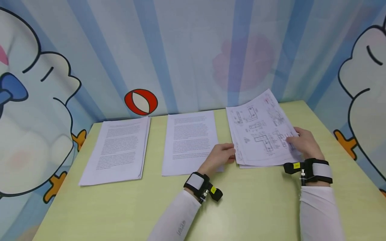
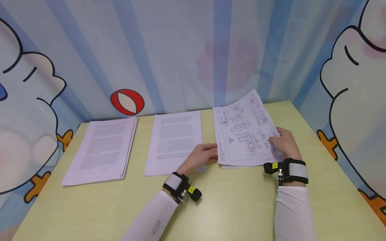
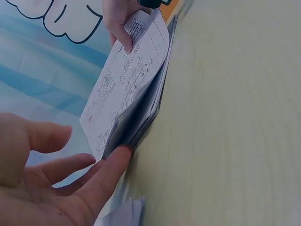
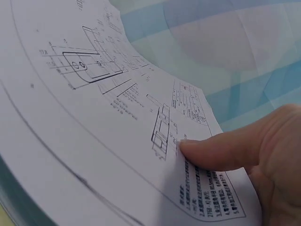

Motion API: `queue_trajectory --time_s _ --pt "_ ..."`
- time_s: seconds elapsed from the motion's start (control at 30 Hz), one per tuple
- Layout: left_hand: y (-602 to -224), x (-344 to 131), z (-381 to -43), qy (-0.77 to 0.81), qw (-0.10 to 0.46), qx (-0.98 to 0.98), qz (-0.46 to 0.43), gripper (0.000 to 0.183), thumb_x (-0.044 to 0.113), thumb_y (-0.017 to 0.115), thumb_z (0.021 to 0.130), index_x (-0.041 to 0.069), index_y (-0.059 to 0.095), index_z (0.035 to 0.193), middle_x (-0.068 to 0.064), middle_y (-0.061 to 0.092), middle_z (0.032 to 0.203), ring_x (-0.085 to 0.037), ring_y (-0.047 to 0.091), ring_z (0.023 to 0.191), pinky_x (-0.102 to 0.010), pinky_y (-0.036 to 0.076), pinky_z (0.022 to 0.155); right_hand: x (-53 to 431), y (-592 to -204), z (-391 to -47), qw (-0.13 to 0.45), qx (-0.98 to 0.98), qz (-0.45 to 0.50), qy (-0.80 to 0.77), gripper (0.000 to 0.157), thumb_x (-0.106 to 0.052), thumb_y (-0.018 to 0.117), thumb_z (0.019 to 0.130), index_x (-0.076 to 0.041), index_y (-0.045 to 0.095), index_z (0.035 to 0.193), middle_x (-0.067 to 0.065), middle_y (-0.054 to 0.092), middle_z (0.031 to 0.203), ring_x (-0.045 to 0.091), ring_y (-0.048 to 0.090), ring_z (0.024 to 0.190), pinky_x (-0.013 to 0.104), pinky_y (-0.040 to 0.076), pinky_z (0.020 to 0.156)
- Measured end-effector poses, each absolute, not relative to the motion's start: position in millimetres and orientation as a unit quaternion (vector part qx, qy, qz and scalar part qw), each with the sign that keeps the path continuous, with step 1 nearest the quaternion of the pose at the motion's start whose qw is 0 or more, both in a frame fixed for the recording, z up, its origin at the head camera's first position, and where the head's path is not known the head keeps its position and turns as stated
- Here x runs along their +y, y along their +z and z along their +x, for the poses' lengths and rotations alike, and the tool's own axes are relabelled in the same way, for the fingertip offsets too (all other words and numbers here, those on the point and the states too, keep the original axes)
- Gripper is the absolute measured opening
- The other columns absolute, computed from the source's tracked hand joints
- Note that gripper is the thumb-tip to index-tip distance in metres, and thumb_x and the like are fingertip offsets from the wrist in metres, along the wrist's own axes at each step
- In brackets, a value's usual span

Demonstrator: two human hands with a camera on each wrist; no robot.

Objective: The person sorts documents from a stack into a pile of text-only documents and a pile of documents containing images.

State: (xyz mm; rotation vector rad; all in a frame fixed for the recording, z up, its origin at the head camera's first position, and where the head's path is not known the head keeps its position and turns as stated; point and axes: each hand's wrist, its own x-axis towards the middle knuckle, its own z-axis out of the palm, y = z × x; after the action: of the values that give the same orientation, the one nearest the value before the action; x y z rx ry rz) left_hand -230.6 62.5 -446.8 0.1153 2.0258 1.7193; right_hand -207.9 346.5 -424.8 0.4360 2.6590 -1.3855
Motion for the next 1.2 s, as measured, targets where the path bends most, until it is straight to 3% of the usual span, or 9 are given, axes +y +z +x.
queue_trajectory --time_s 0.2,0.37,0.43,0.53,0.6,0.8,0.9,1.0,1.2 --pt "-445 67 -226 0.552 0.199 0.806 0.077 0.037 0.022 0.056 0.090 0.007 0.062 0.124 -0.007 0.068 0.117 -0.013 0.066 0.091 -0.032 0.052 0.087 347 -429 -209 0.031 0.889 0.159 -0.427 0.056 -0.013 0.043 0.092 0.008 0.029 0.142 0.031 0.050 0.117 0.034 0.055 0.087 0.031 0.041 0.059" --pt "-440 68 -221 0.482 0.188 0.849 0.108 0.038 0.027 0.054 0.091 0.008 0.062 0.123 -0.011 0.073 0.095 -0.008 0.054 0.057 -0.023 0.043 0.051 344 -432 -209 -0.009 0.911 0.167 -0.378 0.057 -0.015 0.048 0.091 0.011 0.032 0.139 0.036 0.052 0.117 0.043 0.056 0.092 0.034 0.044 0.058" --pt "-438 68 -219 0.455 0.183 0.862 0.126 0.038 0.027 0.053 0.092 0.009 0.063 0.123 -0.012 0.073 0.098 -0.008 0.043 0.046 -0.021 0.033 0.042 343 -431 -209 -0.014 0.919 0.167 -0.358 0.056 -0.018 0.051 0.091 0.012 0.037 0.136 0.037 0.055 0.114 0.043 0.059 0.088 0.034 0.044 0.055" --pt "-435 69 -217 0.419 0.179 0.878 0.143 0.038 0.029 0.051 0.093 0.010 0.062 0.124 -0.011 0.068 0.118 -0.008 0.036 0.042 -0.021 0.030 0.041 342 -430 -208 -0.005 0.930 0.162 -0.329 0.052 -0.021 0.053 0.090 0.013 0.047 0.128 0.034 0.060 0.104 0.038 0.061 0.078 0.033 0.043 0.051" --pt "-434 70 -216 0.405 0.174 0.885 0.150 0.038 0.029 0.051 0.093 0.010 0.061 0.124 -0.006 0.060 0.131 -0.010 0.035 0.043 -0.022 0.032 0.043 342 -428 -207 0.009 0.937 0.161 -0.310 0.049 -0.024 0.053 0.089 0.013 0.052 0.122 0.031 0.064 0.095 0.033 0.061 0.070 0.032 0.042 0.048" --pt "-435 70 -215 0.382 0.167 0.893 0.172 0.040 0.031 0.051 0.093 0.012 0.059 0.127 -0.003 0.060 0.132 -0.012 0.054 0.075 -0.021 0.040 0.057 339 -423 -205 0.062 0.950 0.159 -0.261 0.046 -0.031 0.052 0.088 0.012 0.060 0.101 0.021 0.064 0.074 0.026 0.057 0.061 0.032 0.039 0.047" --pt "-436 67 -216 0.380 0.168 0.893 0.175 0.040 0.032 0.050 0.093 0.013 0.058 0.128 -0.001 0.058 0.134 -0.013 0.055 0.077 -0.022 0.040 0.057 336 -421 -205 0.079 0.954 0.153 -0.244 0.046 -0.033 0.051 0.088 0.012 0.060 0.093 0.020 0.062 0.071 0.026 0.056 0.059 0.031 0.040 0.047" --pt "-435 62 -218 0.389 0.168 0.889 0.173 0.040 0.031 0.049 0.094 0.014 0.057 0.130 -0.001 0.057 0.135 -0.015 0.055 0.072 -0.025 0.042 0.055 334 -418 -205 0.074 0.960 0.141 -0.229 0.055 -0.035 0.050 0.090 0.016 0.056 0.108 0.030 0.061 0.085 0.034 0.058 0.068 0.039 0.045 0.052" --pt "-430 39 -225 0.433 0.130 0.876 0.169 0.040 0.030 0.049 0.095 0.014 0.057 0.130 -0.002 0.066 0.122 -0.013 0.065 0.092 -0.030 0.052 0.075 314 -400 -208 0.004 0.962 0.126 -0.244 0.071 -0.039 0.045 0.093 0.015 0.031 0.137 0.045 0.041 0.129 0.055 0.051 0.100 0.063 0.044 0.078"
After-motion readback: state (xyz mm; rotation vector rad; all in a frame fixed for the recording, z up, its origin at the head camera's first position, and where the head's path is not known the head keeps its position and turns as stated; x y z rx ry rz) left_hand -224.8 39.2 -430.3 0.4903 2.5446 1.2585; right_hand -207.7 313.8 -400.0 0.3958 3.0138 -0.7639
